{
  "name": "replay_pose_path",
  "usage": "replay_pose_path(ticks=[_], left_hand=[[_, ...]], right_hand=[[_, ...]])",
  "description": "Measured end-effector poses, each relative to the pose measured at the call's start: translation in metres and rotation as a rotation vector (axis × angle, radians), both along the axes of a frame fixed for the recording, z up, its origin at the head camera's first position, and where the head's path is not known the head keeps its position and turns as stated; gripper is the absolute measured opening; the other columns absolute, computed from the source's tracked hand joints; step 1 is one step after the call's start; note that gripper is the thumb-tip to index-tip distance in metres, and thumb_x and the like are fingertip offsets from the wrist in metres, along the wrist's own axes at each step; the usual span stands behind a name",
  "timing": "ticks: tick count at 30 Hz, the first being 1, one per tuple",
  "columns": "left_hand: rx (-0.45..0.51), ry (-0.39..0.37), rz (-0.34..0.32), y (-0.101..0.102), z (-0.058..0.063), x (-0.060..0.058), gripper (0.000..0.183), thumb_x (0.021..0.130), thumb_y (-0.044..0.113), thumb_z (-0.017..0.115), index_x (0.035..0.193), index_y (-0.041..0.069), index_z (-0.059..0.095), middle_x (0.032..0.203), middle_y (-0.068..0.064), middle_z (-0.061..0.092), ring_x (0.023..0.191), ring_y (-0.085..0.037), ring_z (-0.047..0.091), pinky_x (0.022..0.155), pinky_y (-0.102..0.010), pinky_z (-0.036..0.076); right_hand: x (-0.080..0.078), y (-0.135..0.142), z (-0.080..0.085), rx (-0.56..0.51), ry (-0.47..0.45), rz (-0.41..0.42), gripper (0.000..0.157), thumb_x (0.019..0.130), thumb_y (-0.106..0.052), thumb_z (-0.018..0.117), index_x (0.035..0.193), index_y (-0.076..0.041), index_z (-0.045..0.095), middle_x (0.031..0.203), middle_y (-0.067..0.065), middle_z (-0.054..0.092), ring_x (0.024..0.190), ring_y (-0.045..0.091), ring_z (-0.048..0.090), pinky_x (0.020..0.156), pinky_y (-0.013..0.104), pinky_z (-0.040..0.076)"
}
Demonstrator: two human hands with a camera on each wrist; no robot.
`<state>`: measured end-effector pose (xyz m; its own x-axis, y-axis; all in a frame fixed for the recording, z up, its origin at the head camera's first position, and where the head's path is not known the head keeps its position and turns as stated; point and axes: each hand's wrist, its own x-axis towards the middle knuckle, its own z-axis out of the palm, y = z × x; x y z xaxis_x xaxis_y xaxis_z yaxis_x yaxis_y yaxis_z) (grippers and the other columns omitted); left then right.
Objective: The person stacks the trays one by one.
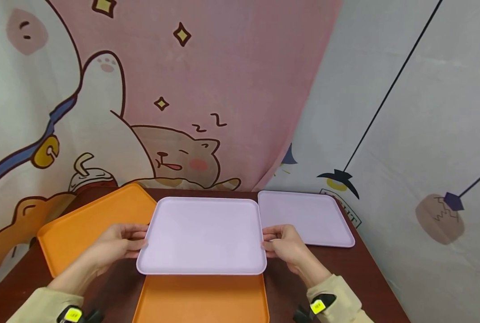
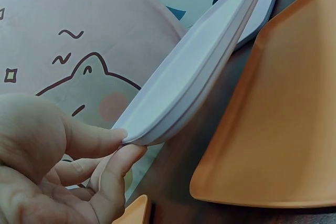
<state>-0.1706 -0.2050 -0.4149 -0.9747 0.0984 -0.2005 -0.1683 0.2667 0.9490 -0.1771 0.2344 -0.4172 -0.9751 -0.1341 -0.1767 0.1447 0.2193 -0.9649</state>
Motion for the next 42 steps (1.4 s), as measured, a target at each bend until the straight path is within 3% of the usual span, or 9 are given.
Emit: replay_pose_path(ticks=[8, 20, 27, 42], left_hand=[[0.006, -0.019, 0.0, -0.001, -0.002, 0.005, 0.045, 0.096, -0.004, 0.072, 0.137, -0.015, 0.058, 0.118, -0.021, 0.067, 0.091, -0.028, 0.07, 0.079, -0.045, 0.064], [0.078, -0.041, -0.012, -0.003, -0.006, 0.013, 0.047, 0.094, -0.004, 0.073, 0.137, -0.017, 0.056, 0.117, -0.021, 0.068, 0.09, -0.028, 0.07, 0.077, -0.043, 0.064], [0.11, -0.055, -0.059, -0.005, -0.011, 0.016, 0.049, 0.095, -0.003, 0.072, 0.137, -0.019, 0.052, 0.116, -0.021, 0.068, 0.09, -0.027, 0.07, 0.077, -0.044, 0.064], [0.098, -0.111, -0.023, -0.005, -0.022, 0.019, 0.048, 0.097, 0.001, 0.074, 0.136, -0.016, 0.054, 0.116, -0.019, 0.067, 0.09, -0.028, 0.071, 0.078, -0.047, 0.064]], right_hand=[[0.005, 0.002, -0.002, 0.009, -0.002, -0.005, 0.043, 0.09, 0.008, 0.073, 0.129, 0.02, 0.059, 0.104, 0.017, 0.066, 0.085, 0.02, 0.068, 0.071, 0.035, 0.063], [0.01, 0.005, -0.002, -0.029, -0.006, 0.051, 0.044, 0.092, 0.006, 0.071, 0.131, 0.021, 0.056, 0.104, 0.016, 0.065, 0.086, 0.02, 0.068, 0.071, 0.035, 0.063], [0.014, 0.008, -0.005, -0.023, -0.015, 0.053, 0.044, 0.092, 0.005, 0.072, 0.13, 0.021, 0.057, 0.102, 0.014, 0.066, 0.086, 0.02, 0.068, 0.07, 0.035, 0.063], [0.019, 0.01, -0.009, -0.006, -0.03, 0.066, 0.044, 0.091, 0.005, 0.071, 0.129, 0.021, 0.057, 0.102, 0.015, 0.067, 0.086, 0.021, 0.068, 0.071, 0.037, 0.063]])
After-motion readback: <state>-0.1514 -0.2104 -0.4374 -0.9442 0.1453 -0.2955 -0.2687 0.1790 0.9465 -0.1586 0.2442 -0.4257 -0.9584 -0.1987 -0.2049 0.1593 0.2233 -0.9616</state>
